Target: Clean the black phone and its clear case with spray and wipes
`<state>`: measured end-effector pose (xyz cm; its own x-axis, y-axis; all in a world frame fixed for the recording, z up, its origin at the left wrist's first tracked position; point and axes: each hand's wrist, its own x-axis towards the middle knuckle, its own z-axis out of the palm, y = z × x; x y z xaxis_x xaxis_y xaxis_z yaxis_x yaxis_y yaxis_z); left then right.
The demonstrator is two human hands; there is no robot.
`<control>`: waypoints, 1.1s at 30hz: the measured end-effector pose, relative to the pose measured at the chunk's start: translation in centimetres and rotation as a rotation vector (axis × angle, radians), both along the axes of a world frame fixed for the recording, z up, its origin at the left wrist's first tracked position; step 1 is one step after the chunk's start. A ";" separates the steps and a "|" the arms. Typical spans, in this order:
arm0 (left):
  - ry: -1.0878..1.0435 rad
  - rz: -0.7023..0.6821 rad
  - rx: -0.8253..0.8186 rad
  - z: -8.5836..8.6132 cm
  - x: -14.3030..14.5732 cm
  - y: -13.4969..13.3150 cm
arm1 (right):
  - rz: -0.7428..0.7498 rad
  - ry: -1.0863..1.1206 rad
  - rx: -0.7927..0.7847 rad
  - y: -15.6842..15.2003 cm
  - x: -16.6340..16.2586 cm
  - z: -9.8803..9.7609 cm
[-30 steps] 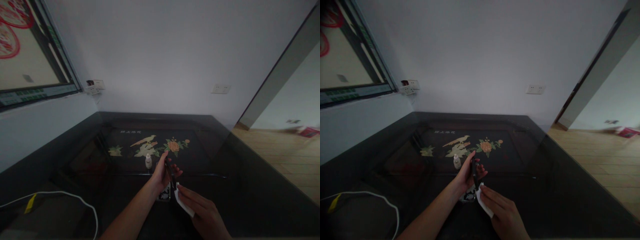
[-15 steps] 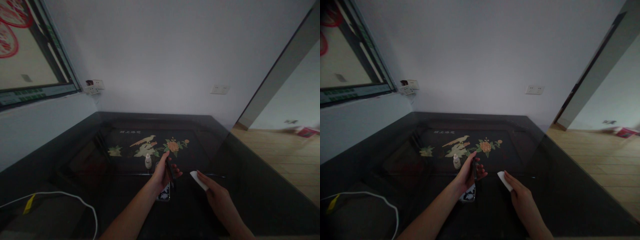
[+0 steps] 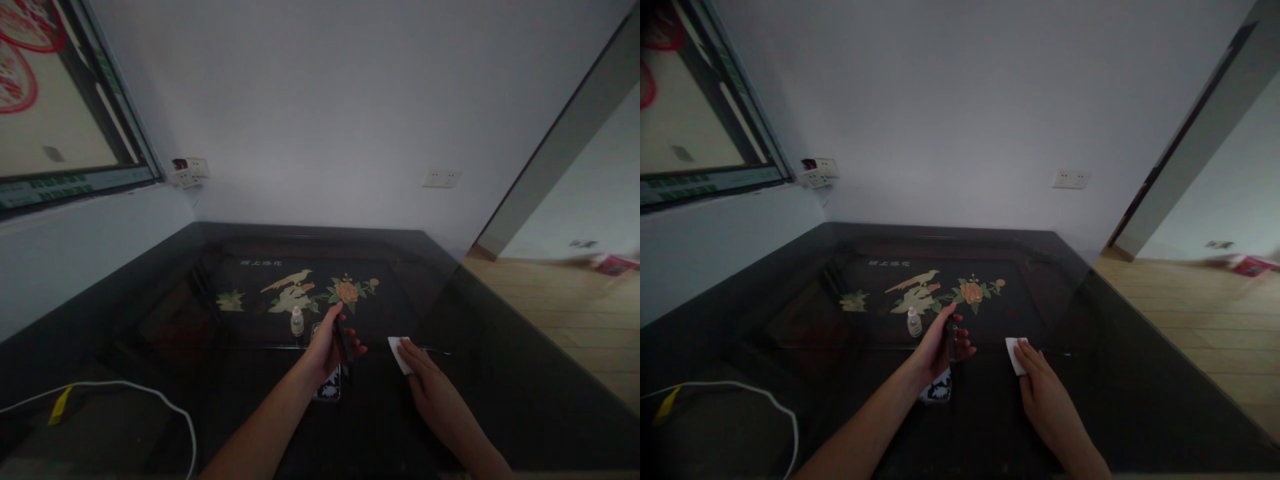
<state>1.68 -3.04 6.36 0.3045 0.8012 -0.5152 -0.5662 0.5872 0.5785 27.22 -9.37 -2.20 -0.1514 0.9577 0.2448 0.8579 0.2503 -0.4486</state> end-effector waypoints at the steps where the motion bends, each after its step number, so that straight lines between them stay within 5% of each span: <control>1: -0.007 0.005 -0.001 0.0 0.0 0.0 | 0.000 0.011 0.015 -0.1 -0.1 0.2; 7: 0.012 -0.001 0.005 0.2 0.2 -0.2 | -0.015 0.198 0.098 -0.9 -2.1 3.7; 15: 0.132 -0.020 0.119 -0.2 0.4 -0.5 | 0.135 0.389 -0.222 -1.0 -7.5 9.2; 33: 0.591 0.011 0.367 -2.0 0.0 0.0 | 0.237 0.488 -0.729 4.1 -10.6 11.4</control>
